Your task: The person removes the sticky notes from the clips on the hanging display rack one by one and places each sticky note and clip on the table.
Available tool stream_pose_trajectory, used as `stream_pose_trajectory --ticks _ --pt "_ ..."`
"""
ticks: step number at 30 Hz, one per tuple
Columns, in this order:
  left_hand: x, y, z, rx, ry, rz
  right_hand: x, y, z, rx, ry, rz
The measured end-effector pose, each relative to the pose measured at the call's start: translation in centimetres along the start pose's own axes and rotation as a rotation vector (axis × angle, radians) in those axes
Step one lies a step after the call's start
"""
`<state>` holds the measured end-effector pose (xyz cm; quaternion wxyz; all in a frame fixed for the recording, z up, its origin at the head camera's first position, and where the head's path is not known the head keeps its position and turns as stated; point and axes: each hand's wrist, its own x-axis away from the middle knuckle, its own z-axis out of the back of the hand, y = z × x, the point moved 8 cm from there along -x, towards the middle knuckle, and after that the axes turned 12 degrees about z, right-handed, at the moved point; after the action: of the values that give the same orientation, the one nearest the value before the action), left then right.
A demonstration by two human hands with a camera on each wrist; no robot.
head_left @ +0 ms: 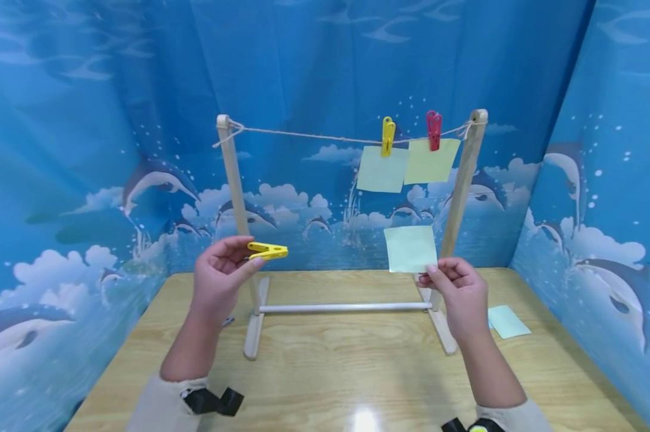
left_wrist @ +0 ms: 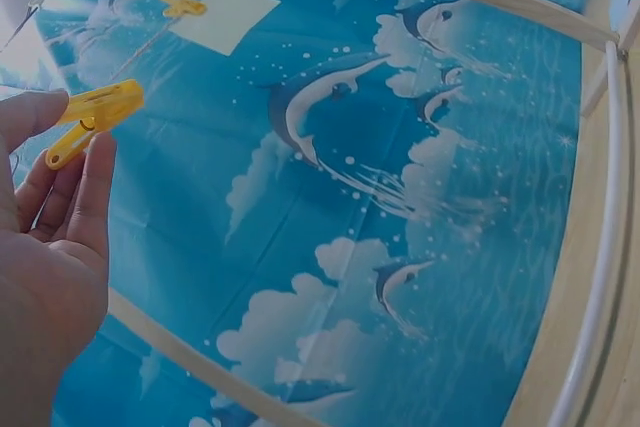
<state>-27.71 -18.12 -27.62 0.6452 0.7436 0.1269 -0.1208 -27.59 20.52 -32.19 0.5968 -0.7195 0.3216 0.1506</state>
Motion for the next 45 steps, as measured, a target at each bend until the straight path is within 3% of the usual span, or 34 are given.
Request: stream_pose_trajectory --ticks 7,15,27,33,37,41,45 --pt "0.8 -1.7 1.8 0.002 0.016 0.091 0.6 0.5 1.5 0.014 0.011 -0.026" --pt "1.6 -2.7 3.6 0.014 0.05 0.099 1.0 1.1 3.1 0.037 0.034 -0.05" --pt "3.2 -5.4 6.7 -0.137 0.137 0.213 1.8 1.7 5.9 0.14 0.092 -0.109" --pt "4.1 -6.0 7.9 -0.109 0.147 0.201 2.5 2.0 7.7 0.1 0.155 -0.108" --pt "4.7 -6.7 8.9 -0.101 0.168 0.235 2.9 2.2 8.7 0.059 0.184 -0.097" --pt "5.3 -7.3 9.9 -0.03 0.188 0.262 3.2 2.1 9.4 0.045 0.186 -0.084" --pt "5.7 -7.8 10.7 0.053 0.186 0.237 3.5 2.4 10.1 0.047 0.186 -0.089"
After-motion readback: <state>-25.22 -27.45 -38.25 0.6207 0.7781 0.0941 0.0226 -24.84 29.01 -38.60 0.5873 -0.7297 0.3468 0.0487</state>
